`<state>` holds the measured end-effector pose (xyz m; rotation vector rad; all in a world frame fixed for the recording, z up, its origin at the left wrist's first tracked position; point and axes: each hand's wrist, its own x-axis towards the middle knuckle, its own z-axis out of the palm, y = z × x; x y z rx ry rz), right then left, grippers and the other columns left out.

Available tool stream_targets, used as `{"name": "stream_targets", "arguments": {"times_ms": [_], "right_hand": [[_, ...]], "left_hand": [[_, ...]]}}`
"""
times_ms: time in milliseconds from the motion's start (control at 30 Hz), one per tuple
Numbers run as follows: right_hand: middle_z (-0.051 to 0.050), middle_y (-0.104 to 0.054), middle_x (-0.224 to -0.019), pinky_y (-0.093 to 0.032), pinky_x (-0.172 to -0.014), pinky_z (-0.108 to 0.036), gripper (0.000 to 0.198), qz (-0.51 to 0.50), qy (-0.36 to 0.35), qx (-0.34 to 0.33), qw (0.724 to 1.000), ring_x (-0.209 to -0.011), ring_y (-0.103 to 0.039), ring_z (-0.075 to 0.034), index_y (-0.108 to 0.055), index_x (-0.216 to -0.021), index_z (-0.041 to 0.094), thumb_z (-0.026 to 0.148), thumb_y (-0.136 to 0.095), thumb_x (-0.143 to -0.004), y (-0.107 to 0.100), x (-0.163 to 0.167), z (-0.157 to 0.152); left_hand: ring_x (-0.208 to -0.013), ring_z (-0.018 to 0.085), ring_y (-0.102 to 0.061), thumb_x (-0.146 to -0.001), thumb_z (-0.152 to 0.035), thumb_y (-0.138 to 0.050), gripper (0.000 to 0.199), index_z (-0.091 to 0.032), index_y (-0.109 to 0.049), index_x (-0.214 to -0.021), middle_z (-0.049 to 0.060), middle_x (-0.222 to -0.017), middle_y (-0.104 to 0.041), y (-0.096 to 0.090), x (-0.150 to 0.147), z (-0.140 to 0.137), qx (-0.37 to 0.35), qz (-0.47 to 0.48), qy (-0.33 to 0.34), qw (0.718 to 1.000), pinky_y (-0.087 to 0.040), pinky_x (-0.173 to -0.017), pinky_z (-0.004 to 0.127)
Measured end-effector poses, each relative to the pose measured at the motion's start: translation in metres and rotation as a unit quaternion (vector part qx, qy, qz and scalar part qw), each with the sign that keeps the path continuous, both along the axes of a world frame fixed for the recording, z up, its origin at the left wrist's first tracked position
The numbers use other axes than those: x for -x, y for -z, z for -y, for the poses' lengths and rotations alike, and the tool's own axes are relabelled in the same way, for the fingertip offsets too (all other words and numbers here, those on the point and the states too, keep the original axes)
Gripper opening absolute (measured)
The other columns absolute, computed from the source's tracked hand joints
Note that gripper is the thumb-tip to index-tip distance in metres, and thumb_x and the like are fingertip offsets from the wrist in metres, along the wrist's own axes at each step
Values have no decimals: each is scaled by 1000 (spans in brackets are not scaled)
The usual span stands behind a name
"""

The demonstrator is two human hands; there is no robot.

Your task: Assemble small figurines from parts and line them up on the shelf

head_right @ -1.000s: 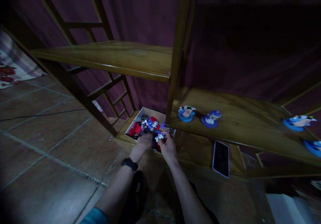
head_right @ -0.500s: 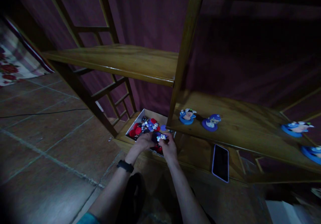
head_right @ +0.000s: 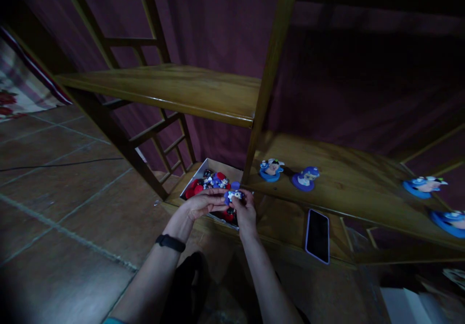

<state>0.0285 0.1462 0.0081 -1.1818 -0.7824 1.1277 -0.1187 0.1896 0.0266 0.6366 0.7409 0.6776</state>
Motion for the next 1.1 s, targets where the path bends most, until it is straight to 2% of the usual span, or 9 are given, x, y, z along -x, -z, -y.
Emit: {"name": "stream_targets", "arguments": {"times_ms": [200, 433, 567, 900, 1100], "right_hand": [[-2, -59, -95, -52, -68, -30, 34, 49, 17, -2, 999, -80, -59, -15, -51, -99, 22, 34, -59, -68, 6, -2, -4], [-2, -62, -92, -50, -74, -32, 35, 105, 26, -19, 994, -82, -60, -16, -48, -100, 21, 33, -58, -68, 8, -2, -7], [-2, -63, -91, -50, -72, -31, 36, 133, 24, -17, 991, -80, -60, -16, -47, -101, 21, 34, -57, -69, 9, -3, -7], [-3, -63, -92, -49, -72, -29, 34, 132, 42, -14, 990, -80, -60, -15, -47, -100, 21, 33, -55, -70, 3, 0, -5], [-3, -63, -92, -48, -73, -29, 34, 166, 47, -18, 985, -81, -60, -16, -47, -99, 20, 34, -56, -70, 9, 0, -8]], "left_hand": [[-82, 23, -66, -65, -4, -69, 22, -8, -60, -85, 10, -81, -68, 2, 1, -2, 21, -12, -25, 999, -51, -82, 40], [-77, 22, -67, -65, -4, -69, 21, -7, -60, -84, 10, -78, -68, 4, -4, -1, 30, -21, -58, 998, -53, -79, 39], [-73, 20, -67, -66, -4, -68, 18, -7, -60, -82, 9, -75, -68, 5, -7, 0, 35, -27, -77, 996, -54, -78, 37], [-70, 19, -67, -68, -3, -65, 15, -8, -59, -81, 7, -71, -68, -1, -12, 5, 52, -40, -119, 991, -55, -76, 37], [-67, 17, -66, -67, -4, -67, 15, -7, -61, -80, 7, -69, -67, 0, -14, 5, 54, -46, -135, 988, -55, -74, 36]]}}
